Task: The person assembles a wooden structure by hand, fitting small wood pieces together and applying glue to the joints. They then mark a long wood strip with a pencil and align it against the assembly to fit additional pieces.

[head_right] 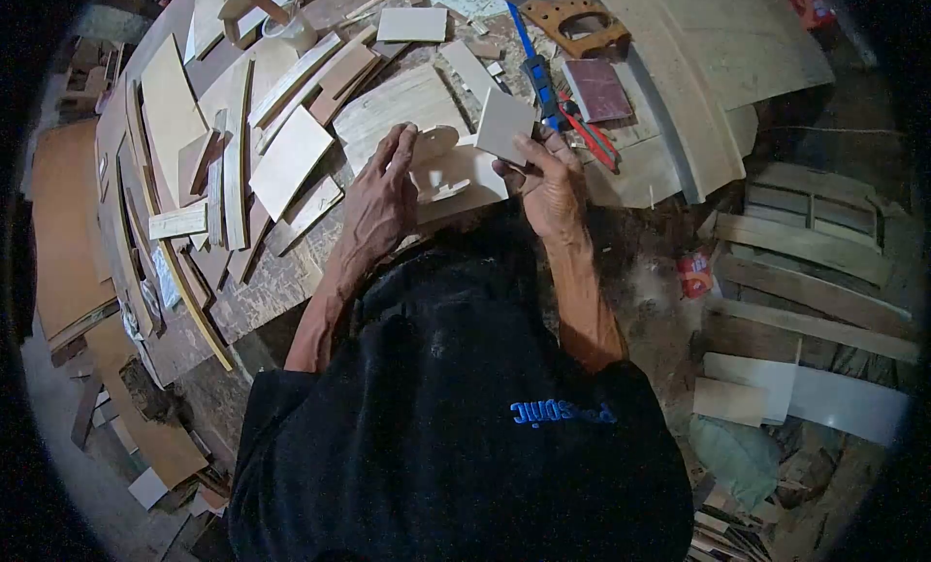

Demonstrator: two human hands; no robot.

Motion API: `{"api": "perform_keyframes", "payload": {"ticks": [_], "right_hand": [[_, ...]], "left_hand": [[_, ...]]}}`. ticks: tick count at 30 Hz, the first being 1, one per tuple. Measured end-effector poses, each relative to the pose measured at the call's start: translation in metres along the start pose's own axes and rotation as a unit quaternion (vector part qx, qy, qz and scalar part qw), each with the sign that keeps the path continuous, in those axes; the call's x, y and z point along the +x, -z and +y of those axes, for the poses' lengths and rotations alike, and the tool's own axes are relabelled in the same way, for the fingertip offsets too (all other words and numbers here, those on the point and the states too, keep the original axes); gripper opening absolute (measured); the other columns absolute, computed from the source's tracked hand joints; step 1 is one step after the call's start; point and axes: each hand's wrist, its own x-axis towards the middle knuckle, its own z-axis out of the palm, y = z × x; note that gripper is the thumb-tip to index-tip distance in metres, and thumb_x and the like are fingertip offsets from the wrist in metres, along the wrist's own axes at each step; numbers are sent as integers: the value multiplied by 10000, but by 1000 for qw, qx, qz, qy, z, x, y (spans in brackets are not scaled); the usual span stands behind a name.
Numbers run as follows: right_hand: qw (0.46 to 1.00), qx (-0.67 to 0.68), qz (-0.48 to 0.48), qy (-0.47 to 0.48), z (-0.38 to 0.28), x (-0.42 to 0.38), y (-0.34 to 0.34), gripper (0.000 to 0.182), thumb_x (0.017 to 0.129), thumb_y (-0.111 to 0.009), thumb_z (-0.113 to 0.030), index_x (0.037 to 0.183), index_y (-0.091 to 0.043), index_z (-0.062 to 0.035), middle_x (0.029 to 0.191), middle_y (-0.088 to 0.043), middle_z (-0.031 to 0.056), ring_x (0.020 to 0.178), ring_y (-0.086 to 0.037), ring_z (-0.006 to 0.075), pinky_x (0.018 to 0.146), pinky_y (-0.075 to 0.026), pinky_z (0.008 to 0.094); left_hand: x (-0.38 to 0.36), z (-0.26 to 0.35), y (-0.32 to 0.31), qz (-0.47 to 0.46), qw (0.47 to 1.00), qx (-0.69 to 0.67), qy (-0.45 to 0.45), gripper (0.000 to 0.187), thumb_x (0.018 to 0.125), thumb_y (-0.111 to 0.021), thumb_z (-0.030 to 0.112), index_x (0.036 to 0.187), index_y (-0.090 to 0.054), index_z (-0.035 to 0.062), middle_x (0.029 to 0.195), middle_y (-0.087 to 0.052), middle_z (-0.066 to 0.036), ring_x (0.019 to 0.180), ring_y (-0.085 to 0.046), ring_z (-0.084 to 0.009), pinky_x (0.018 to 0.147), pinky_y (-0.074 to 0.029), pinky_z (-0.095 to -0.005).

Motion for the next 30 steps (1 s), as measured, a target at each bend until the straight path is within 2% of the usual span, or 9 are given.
{"api": "perform_keyframes", "payload": {"ticks": [4, 5, 8, 9, 12, 13, 19, 22, 30], "right_hand": [[983, -159, 92, 18, 3, -1, -11, 293, 877, -692, -112, 1122, -575, -4, 998, -673, 115, 838, -667, 152, 702, -604, 346], [972, -206, 96, 51, 8, 2, -11, 267, 864, -702, -133, 1054, -594, 22, 929, -679, 128, 774, -667, 154, 649, -583, 327], [882, -446, 45, 145, 11, 2, -10, 207, 861, -721, -137, 954, -626, 22, 844, -689, 86, 724, -653, 125, 657, -540, 262], [845, -501, 62, 176, 14, 2, -14, 216, 844, -733, -170, 882, -641, 22, 786, -686, 78, 694, -648, 134, 633, -514, 261], [781, -594, 59, 185, 9, -4, -33, 232, 824, -739, -190, 899, -649, 11, 768, -684, 85, 664, -649, 155, 613, -514, 293], [777, -602, 67, 170, 6, -6, -42, 237, 821, -704, -207, 916, -634, -1, 757, -682, 172, 698, -694, 296, 632, -538, 391], [727, -647, 42, 225, 4, -11, -58, 201, 816, -699, -197, 856, -610, -21, 750, -677, 165, 693, -694, 303, 630, -541, 399], [729, -641, 36, 237, 8, -9, -56, 187, 808, -698, -190, 847, -604, -33, 731, -661, 162, 671, -681, 313, 622, -533, 409], [698, -658, 44, 278, 19, -11, -56, 189, 793, -704, -184, 826, -589, -38, 706, -639, 155, 641, -646, 347, 588, -504, 435]], "left_hand": [[-1, -2, -1, -29, 999, -6, 21, 675, 802, -578, 17, 1450, -387, 42, 1430, -462, -208, 1245, -523, -374, 985, -501, -405], [-1, -2, -1, -30, 999, -7, 20, 674, 802, -577, 14, 1449, -388, 41, 1432, -459, -209, 1248, -520, -376, 987, -499, -405], [-1, -2, 0, -22, 1000, -6, 11, 680, 804, -566, -8, 1456, -381, 52, 1434, -454, -211, 1220, -537, -391, 959, -516, -417], [-1, -3, 0, -12, 1000, -5, 3, 689, 805, -558, -23, 1463, -372, 64, 1433, -454, -210, 1185, -560, -402, 925, -535, -429], [-2, -5, -3, 0, 1000, 0, -7, 704, 804, -553, -38, 1471, -363, 77, 1435, -450, -211, 1152, -583, -412, 885, -557, -437], [-2, -6, -3, 1, 1000, 2, -7, 706, 802, -555, -38, 1471, -363, 77, 1436, -449, -212, 1152, -583, -412, 882, -559, -435], [-2, -6, -2, -3, 1000, -18, -1, 712, 792, -567, -34, 1467, -370, 78, 1438, -451, -205, 1153, -587, -402, 881, -561, -430], [-2, -4, 2, -42, 998, -26, 24, 695, 797, -595, 30, 1454, -371, 38, 1452, -427, -213, 1252, -510, -388, 1007, -473, -418], [1, -7, 3, -42, 998, -38, 13, 649, 813, -593, 55, 1426, -381, 19, 1447, -422, -208, 1231, -521, -386, 1006, -463, -418]]}}
